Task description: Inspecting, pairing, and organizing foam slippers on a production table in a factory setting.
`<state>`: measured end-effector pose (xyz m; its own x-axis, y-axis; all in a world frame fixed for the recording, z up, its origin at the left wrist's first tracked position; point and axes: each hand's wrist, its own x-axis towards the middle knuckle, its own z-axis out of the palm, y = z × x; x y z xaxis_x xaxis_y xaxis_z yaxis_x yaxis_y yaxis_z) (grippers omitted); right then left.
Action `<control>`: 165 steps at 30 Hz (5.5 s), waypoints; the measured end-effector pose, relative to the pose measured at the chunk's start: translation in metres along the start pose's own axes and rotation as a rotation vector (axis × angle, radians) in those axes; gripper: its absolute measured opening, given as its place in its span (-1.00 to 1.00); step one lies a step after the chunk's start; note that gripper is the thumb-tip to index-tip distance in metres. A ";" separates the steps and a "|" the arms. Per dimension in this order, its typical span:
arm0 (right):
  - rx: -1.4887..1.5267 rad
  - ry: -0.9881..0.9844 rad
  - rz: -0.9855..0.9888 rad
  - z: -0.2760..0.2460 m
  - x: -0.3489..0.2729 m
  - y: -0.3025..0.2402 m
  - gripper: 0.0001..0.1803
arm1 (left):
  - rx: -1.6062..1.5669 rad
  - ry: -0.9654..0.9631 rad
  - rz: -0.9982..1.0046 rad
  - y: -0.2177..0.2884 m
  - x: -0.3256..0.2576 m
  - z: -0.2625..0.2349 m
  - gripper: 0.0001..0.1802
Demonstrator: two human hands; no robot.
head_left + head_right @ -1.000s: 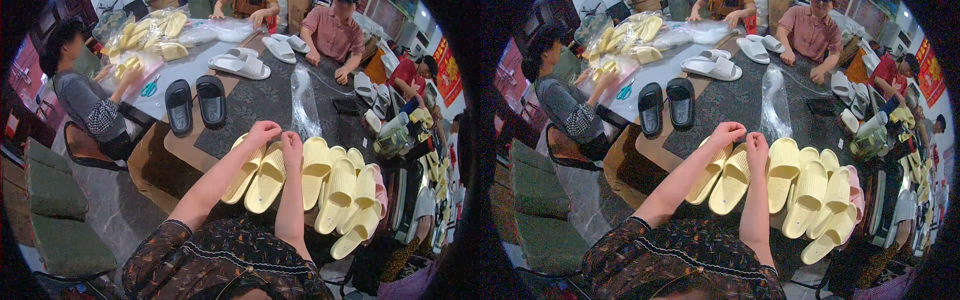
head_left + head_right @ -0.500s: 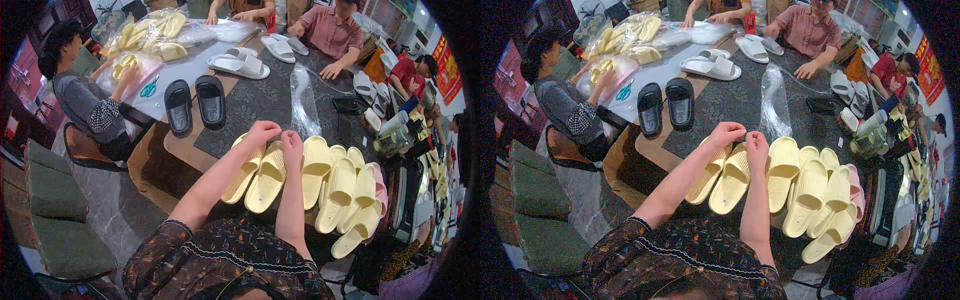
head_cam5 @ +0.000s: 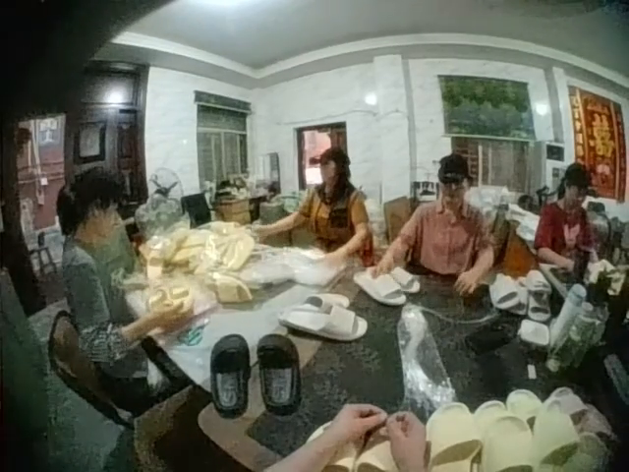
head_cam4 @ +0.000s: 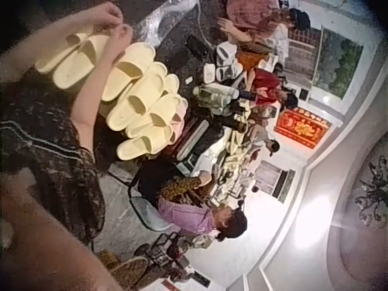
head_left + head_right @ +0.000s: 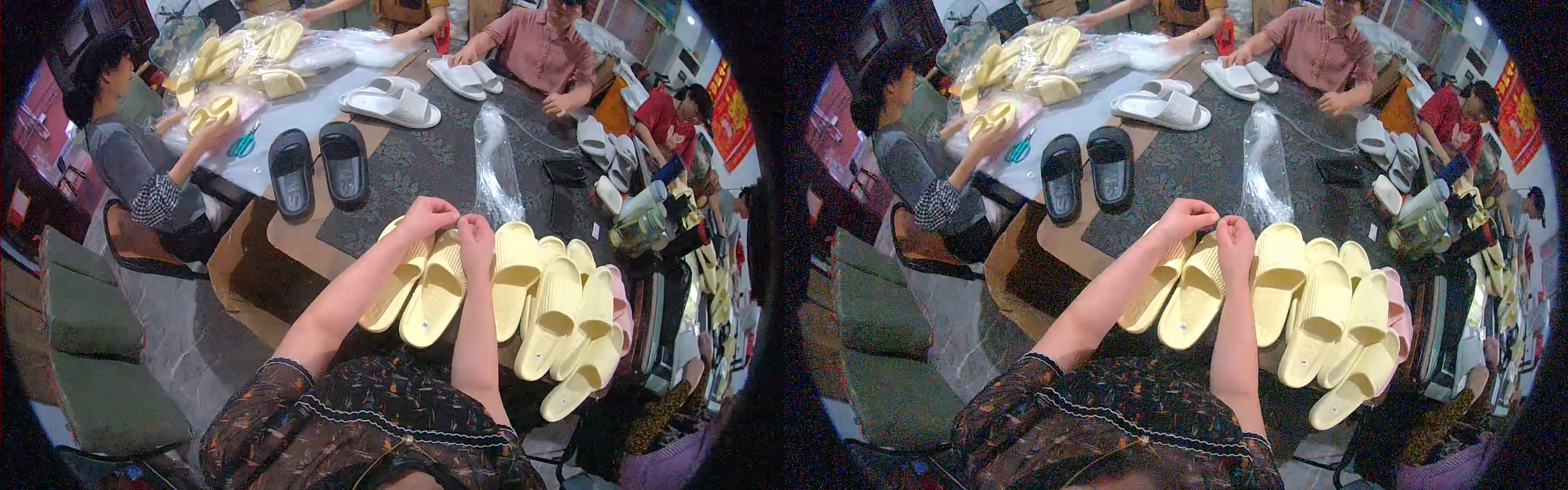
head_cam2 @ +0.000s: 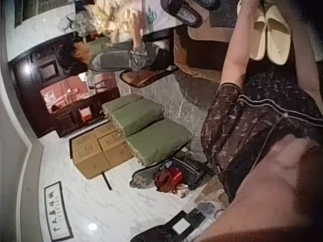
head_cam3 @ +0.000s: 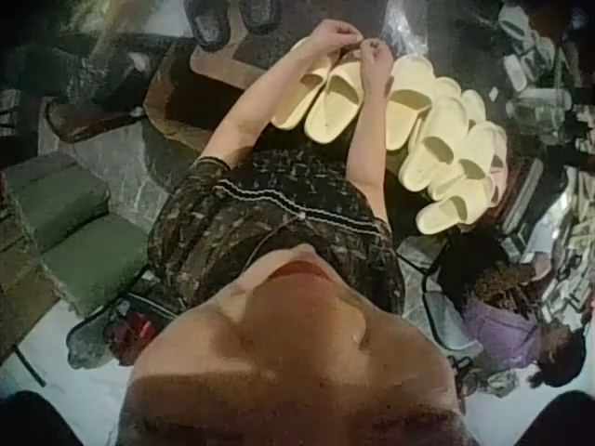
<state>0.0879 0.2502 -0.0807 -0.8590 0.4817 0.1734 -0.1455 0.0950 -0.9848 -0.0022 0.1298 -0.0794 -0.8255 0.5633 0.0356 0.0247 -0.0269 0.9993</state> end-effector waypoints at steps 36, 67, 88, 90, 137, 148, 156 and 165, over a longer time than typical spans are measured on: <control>-0.110 0.029 -0.012 0.001 -0.001 -0.006 -0.87 | -0.013 0.011 0.020 0.014 -0.008 0.005 -0.82; -0.032 0.085 -0.075 0.001 0.002 0.003 -0.84 | 0.103 0.125 0.117 0.013 -0.008 0.007 -0.82; -0.009 0.098 -0.071 0.001 0.001 0.000 -0.86 | 0.042 0.141 0.155 0.007 -0.004 0.005 -0.82; -0.003 0.101 -0.064 0.001 0.001 0.001 -0.86 | 0.055 0.114 0.143 0.010 -0.007 0.006 -0.82; 0.015 0.065 -0.052 0.000 -0.002 -0.001 -0.91 | 0.057 0.136 0.094 0.013 -0.008 -0.001 -0.81; -0.001 0.083 -0.065 -0.001 -0.002 -0.002 -0.90 | 0.058 0.127 0.116 0.009 -0.005 0.001 -0.80; -0.033 0.099 -0.044 0.000 -0.004 -0.005 -0.89 | 0.044 0.106 0.086 0.011 -0.008 0.003 -0.81; -0.073 0.046 0.005 -0.001 -0.004 -0.005 -0.89 | 0.055 0.129 0.098 0.007 -0.005 0.003 -0.80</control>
<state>0.0924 0.2490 -0.0768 -0.8360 0.5214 0.1708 -0.1038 0.1554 -0.9824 0.0035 0.1290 -0.0721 -0.8831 0.4495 0.1347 0.1362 -0.0292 0.9903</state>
